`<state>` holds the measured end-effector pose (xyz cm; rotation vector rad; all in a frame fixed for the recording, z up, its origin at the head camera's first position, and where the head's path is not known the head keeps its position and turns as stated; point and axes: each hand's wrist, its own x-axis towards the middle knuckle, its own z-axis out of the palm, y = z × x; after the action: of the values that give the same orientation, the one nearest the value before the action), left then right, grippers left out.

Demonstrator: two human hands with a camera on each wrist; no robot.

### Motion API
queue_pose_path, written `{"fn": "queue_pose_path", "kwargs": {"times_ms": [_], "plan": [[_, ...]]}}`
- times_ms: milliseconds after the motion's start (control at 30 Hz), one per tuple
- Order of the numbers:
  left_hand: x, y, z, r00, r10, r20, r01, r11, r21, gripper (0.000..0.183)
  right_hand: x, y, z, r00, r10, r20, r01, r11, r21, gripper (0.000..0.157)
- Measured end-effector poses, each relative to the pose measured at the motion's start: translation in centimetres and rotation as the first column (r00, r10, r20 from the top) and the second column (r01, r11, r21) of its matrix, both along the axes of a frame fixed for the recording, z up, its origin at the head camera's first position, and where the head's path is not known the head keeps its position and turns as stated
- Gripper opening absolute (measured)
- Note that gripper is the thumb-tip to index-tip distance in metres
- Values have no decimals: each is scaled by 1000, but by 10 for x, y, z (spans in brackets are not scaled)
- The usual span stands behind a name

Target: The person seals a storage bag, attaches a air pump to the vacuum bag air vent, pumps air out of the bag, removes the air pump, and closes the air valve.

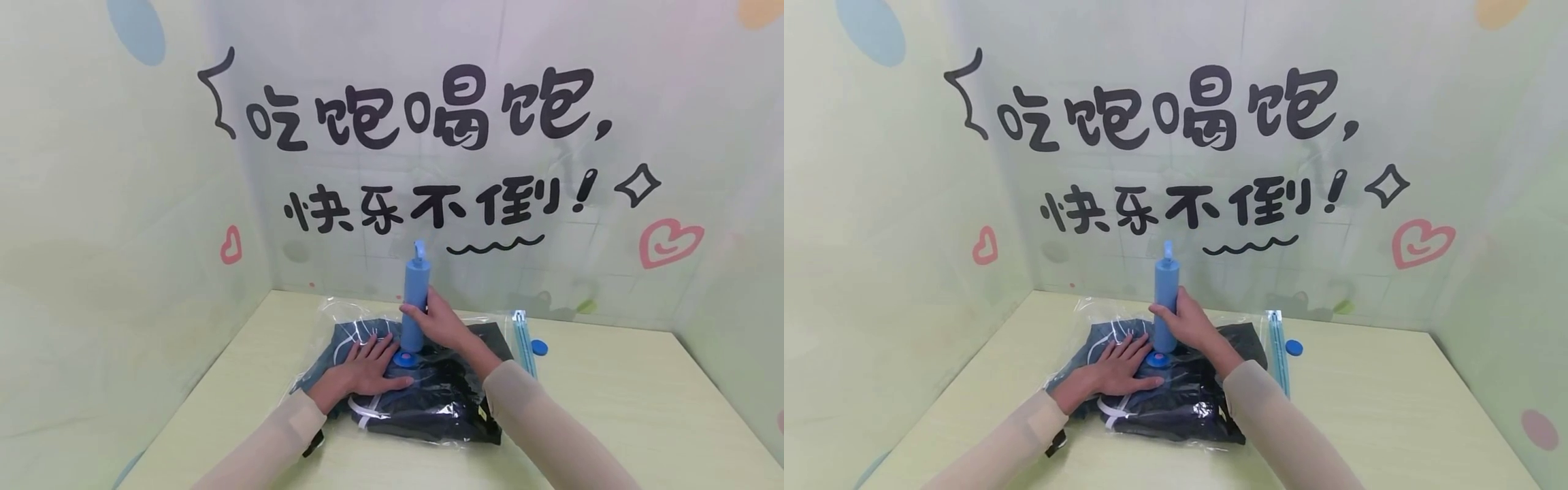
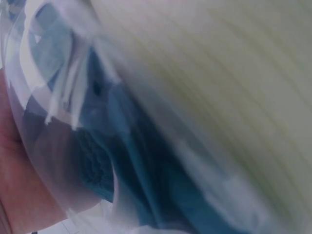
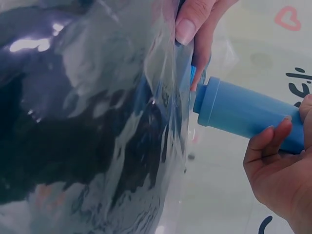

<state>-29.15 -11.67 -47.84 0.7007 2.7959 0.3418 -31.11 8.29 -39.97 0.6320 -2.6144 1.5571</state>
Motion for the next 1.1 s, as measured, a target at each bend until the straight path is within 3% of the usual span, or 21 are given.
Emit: {"fn": "queue_pose_path", "kwargs": {"times_ms": [400, 867, 967, 1100], "plan": [[11, 3, 20, 1000, 5, 15, -4, 999, -43, 101, -1, -4, -6, 997, 42, 67, -42, 999, -7, 59], [3, 0, 3, 1000, 2, 4, -2, 1000, -25, 109, 0, -3, -5, 990, 110, 85, -108, 994, -23, 61], [4, 0, 2, 1000, 0, -1, 0, 1000, -24, 109, 0, -1, -8, 990, 115, 84, -113, 993, -27, 61], [9, 0, 10, 1000, -5, 0, 5, 1000, -18, 107, 0, 0, -11, 991, 105, 87, -102, 994, -41, 62]]}}
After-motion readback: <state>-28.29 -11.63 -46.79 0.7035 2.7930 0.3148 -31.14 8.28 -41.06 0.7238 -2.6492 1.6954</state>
